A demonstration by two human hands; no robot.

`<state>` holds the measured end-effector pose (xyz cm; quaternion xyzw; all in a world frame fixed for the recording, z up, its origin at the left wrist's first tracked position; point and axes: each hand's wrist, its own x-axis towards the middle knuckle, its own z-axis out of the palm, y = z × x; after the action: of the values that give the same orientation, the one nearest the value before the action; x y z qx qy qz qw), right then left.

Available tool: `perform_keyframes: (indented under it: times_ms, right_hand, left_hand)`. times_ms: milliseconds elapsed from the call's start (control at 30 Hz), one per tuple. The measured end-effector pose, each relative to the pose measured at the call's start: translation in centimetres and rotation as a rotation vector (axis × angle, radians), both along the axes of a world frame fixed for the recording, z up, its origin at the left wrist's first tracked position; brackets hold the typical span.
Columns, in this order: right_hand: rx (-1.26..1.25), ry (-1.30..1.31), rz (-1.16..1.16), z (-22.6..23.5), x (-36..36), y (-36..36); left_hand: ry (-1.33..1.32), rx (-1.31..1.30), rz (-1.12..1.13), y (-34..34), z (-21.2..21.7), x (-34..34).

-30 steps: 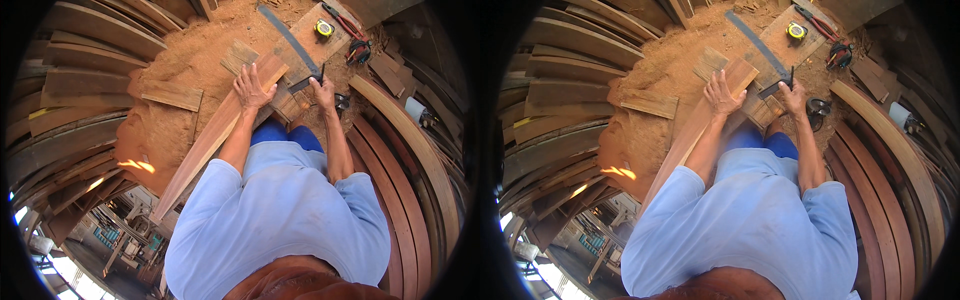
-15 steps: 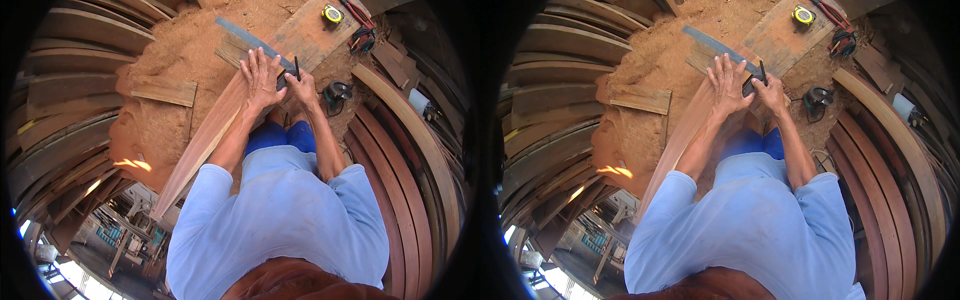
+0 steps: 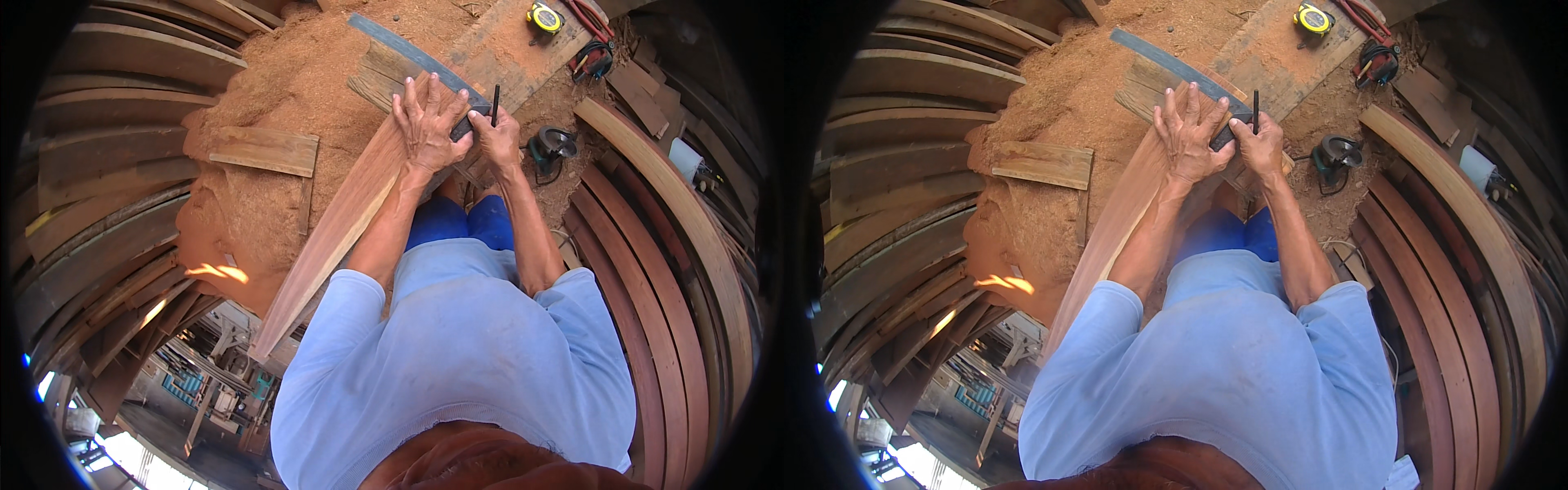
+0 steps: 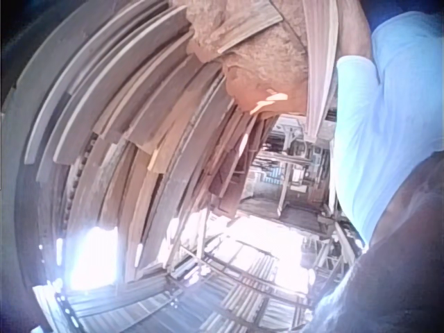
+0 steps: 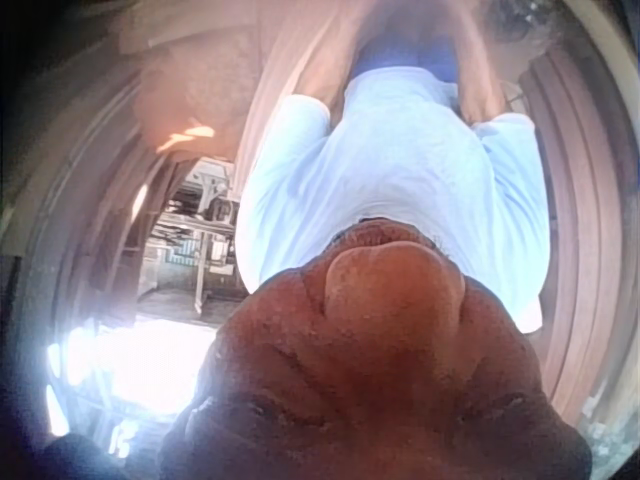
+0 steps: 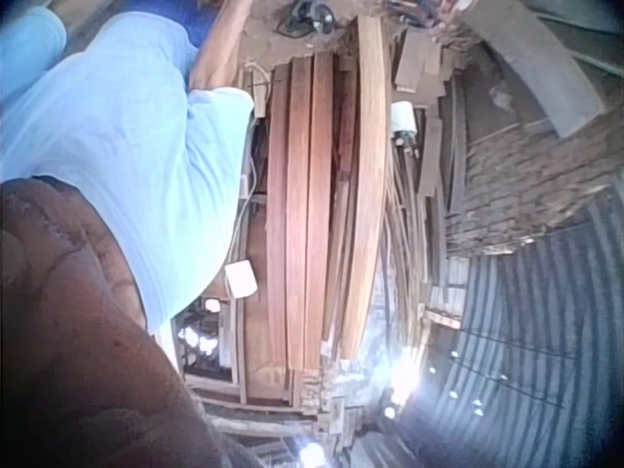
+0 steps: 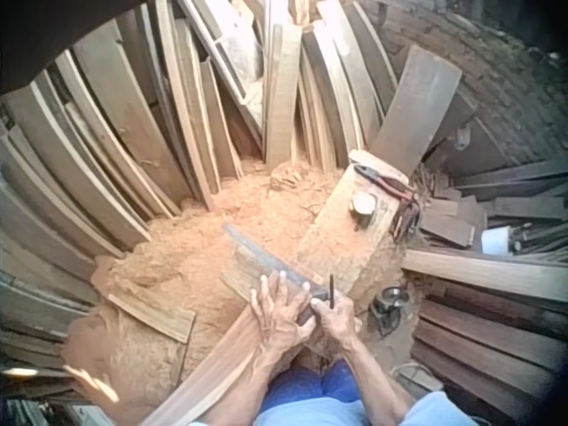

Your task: The person measures and marks a long wooden plank using a tape measure, square, and pencil. They repeatedly align the square and draw lines, then measure the plank length and mark it before moving the plank aside.

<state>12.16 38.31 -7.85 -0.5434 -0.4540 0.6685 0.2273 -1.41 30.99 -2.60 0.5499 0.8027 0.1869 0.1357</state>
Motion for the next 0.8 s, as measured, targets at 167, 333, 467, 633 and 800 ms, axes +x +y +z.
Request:
perform_keyframes:
  times_ms: [167, 333, 467, 633, 800]
  right_hand:
    - [-0.015, 0.044, -0.019, -0.2, -0.1, 0.0]
    - [-0.032, 0.03, -0.014, 0.0, -0.2, 0.1]
    - [-0.047, 0.024, -0.006, 0.6, -0.2, 0.3]
    - [-0.063, 0.05, 0.001, 1.6, -0.5, 0.6]
    - [-0.076, 0.053, 0.006, 1.3, -0.4, 0.6]
  left_hand:
    - [0.009, -0.021, -0.004, 0.1, 0.1, 0.0]
    - [0.0, -0.038, 0.002, 0.2, 0.0, 0.0]
    - [-0.014, -0.046, 0.005, 0.3, 0.1, 0.0]
    - [-0.014, -0.034, 0.01, 0.3, 0.0, 0.0]
    - [-0.01, -0.047, 0.008, 0.3, 0.0, 0.0]
